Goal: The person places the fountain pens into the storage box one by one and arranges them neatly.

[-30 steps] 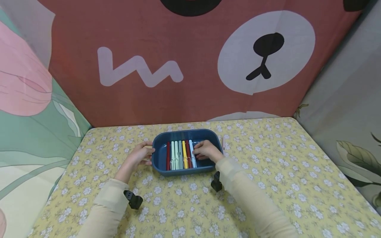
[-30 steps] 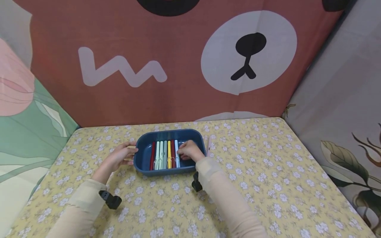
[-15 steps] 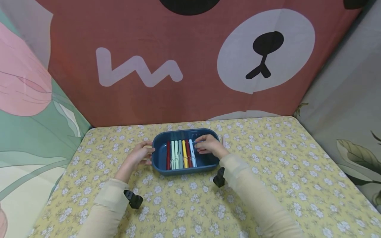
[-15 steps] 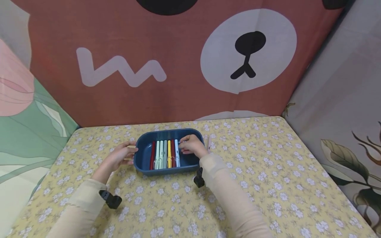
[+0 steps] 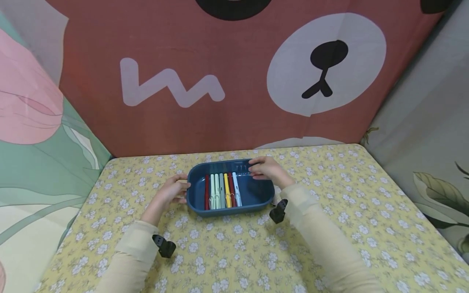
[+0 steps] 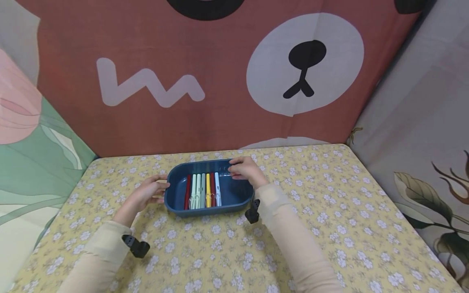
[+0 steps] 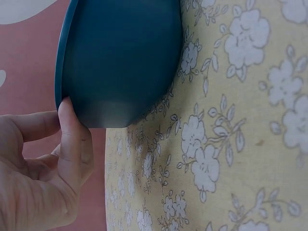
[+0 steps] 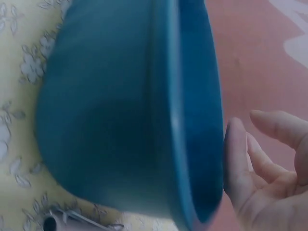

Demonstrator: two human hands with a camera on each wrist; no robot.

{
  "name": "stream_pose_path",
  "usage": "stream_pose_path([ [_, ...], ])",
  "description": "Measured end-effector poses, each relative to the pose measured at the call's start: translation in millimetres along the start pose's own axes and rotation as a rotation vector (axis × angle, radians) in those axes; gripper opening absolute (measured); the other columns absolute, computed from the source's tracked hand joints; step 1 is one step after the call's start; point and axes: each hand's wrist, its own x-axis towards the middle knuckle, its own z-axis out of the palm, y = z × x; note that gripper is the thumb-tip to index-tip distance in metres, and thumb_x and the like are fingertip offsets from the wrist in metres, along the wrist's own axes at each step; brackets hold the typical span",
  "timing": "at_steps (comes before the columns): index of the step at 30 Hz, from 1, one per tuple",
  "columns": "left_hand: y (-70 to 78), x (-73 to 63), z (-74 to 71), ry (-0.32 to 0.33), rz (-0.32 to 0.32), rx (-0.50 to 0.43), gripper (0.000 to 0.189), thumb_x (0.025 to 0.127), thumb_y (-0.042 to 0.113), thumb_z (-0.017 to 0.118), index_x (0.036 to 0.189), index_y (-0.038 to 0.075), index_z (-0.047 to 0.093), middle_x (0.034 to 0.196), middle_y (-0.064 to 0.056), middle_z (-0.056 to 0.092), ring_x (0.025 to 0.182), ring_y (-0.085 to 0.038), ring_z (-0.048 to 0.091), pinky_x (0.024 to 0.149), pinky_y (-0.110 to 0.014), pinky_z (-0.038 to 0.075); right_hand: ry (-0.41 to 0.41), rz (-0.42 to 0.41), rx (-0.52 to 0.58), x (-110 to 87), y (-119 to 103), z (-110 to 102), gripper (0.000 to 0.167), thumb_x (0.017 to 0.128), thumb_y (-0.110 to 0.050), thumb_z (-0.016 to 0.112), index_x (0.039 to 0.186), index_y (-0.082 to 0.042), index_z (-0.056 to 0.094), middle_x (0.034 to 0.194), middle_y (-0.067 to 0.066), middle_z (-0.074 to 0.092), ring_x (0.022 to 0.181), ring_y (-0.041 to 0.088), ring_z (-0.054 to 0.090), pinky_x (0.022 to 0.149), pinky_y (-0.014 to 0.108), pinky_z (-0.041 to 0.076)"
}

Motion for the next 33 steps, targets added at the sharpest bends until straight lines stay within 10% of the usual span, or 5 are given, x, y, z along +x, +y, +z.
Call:
stream_pose_path([
  [24, -0.9, 1.6, -1.2, -0.002, 0.011, 0.005, 0.049, 0.099, 0.017, 0.049, 0.144, 0.004, 0.034, 0.093, -0.003, 0.056, 0.071, -0.009, 0.056, 0.059, -0.023, 0.054, 0.131, 0.016, 0.0, -4.8, 19, -50, 0.045, 0.099, -0.013, 0.047, 0.142, 0.001, 0.04, 0.134, 0.023, 0.052, 0.092, 0.011, 0.063, 0.104, 0.043, 0.046],
  [33, -1.8, 1.7, -1.4, -0.003, 0.02, 0.0, 0.048, 0.099, 0.016, 0.048, 0.144, 0.003, 0.033, 0.092, -0.002, 0.056, 0.07, -0.009, 0.056, 0.058, -0.022, 0.053, 0.156, 0.042, 0.026, -2.9, 30, -54, 0.045, 0.097, -0.008, 0.051, 0.139, 0.006, 0.041, 0.108, 0.011, 0.064, 0.074, 0.001, 0.062, 0.091, 0.03, 0.054],
])
